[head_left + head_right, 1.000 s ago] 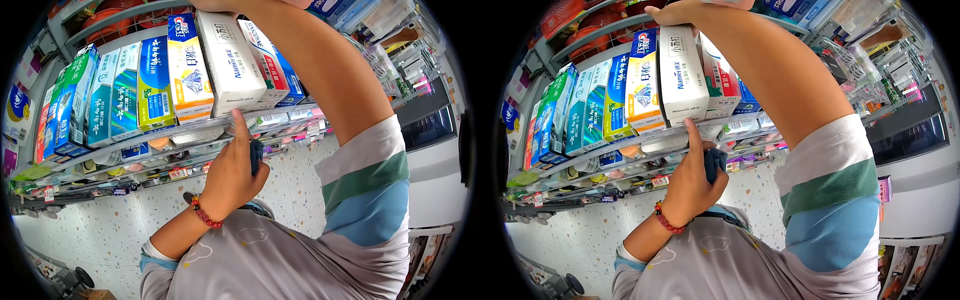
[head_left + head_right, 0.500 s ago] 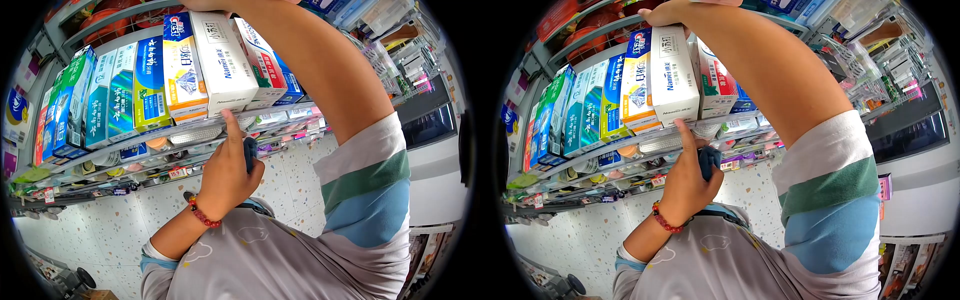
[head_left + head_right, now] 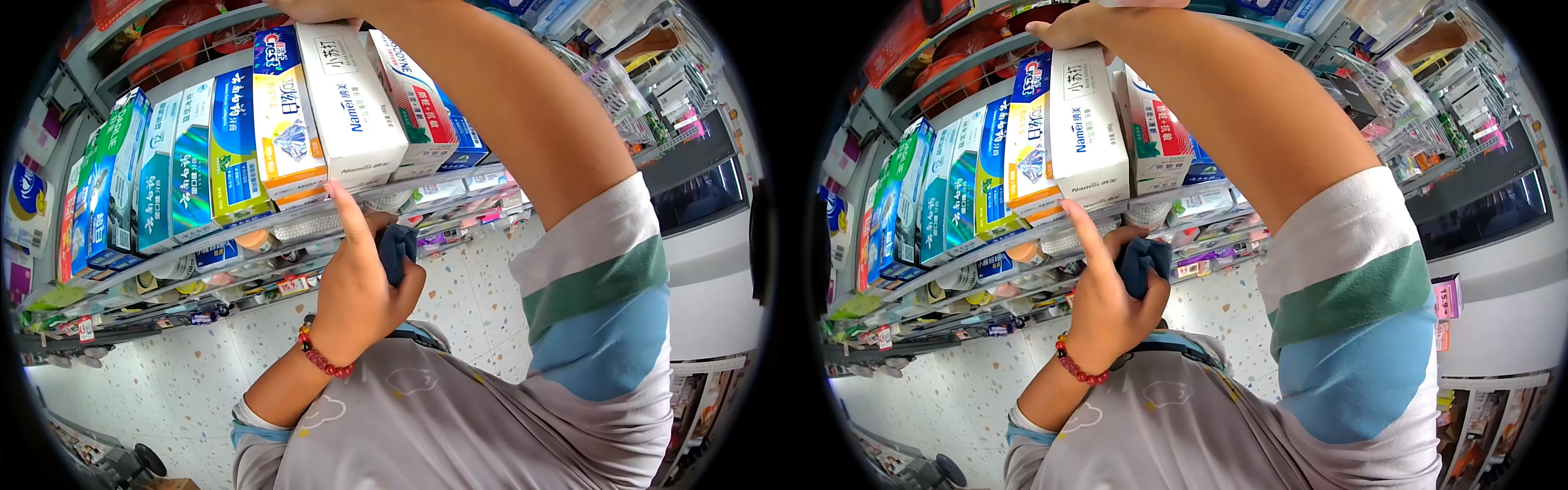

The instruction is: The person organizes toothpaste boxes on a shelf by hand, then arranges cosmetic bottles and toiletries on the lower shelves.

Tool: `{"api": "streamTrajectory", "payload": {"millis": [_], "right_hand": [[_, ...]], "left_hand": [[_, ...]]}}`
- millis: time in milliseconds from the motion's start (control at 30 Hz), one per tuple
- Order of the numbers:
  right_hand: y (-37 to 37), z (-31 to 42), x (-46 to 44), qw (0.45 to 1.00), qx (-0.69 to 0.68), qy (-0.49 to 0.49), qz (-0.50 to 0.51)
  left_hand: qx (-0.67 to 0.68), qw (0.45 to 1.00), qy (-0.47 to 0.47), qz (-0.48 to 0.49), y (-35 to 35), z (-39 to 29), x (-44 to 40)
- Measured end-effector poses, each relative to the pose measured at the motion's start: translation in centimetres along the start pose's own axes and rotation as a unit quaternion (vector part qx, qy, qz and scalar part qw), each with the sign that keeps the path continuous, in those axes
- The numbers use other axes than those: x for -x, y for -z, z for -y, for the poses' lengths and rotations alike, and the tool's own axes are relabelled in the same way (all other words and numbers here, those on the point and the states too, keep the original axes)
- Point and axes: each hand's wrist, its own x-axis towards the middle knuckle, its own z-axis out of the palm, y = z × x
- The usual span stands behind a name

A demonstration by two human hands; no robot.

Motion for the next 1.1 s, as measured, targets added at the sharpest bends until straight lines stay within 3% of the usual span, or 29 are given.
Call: {"api": "streamTrajectory", "payload": {"millis": [133, 200, 300, 533, 633, 733, 800, 1100], "right_hand": [[0.7, 0.3, 0.5, 0.999, 0.040, -0.004, 0.001], [0.8, 0.6, 0.1, 0.984, -0.077, -0.063, 0.150], [0.6, 0.8, -0.1, 0.995, -0.001, -0.041, 0.093], [0.8, 0.2, 0.2, 0.998, 0.012, -0.028, 0.046], [1.4, -0.9, 0.2, 0.999, 0.017, -0.027, 0.007], [1.5, -2.1, 0.0, 0.997, 0.043, -0.026, -0.058], [1.6, -3.0, -0.2, 0.994, 0.057, -0.030, -0.090], [2.0, -4.1, 0.1, 0.988, 0.063, -0.047, -0.134]], "left_hand": [[0.000, 1.000, -0.013, -0.003, -0.2, 0.4, 0.1], [-0.008, 1.000, -0.018, -0.004, -0.2, 0.2, 0.0], [0.005, 0.999, 0.031, 0.035, 0.1, -0.4, 0.0], [-0.002, 0.999, 0.015, 0.032, 0.2, -0.2, 0.0], [-0.020, 0.999, -0.035, 0.005, -0.3, 0.1, 0.5], [-0.019, 0.998, -0.041, 0.048, -1.0, -0.1, 0.5], [-0.035, 0.990, 0.032, 0.130, -1.2, -0.5, 0.4], [-0.054, 0.992, -0.009, 0.117, -2.3, 0.1, -0.6]]}}
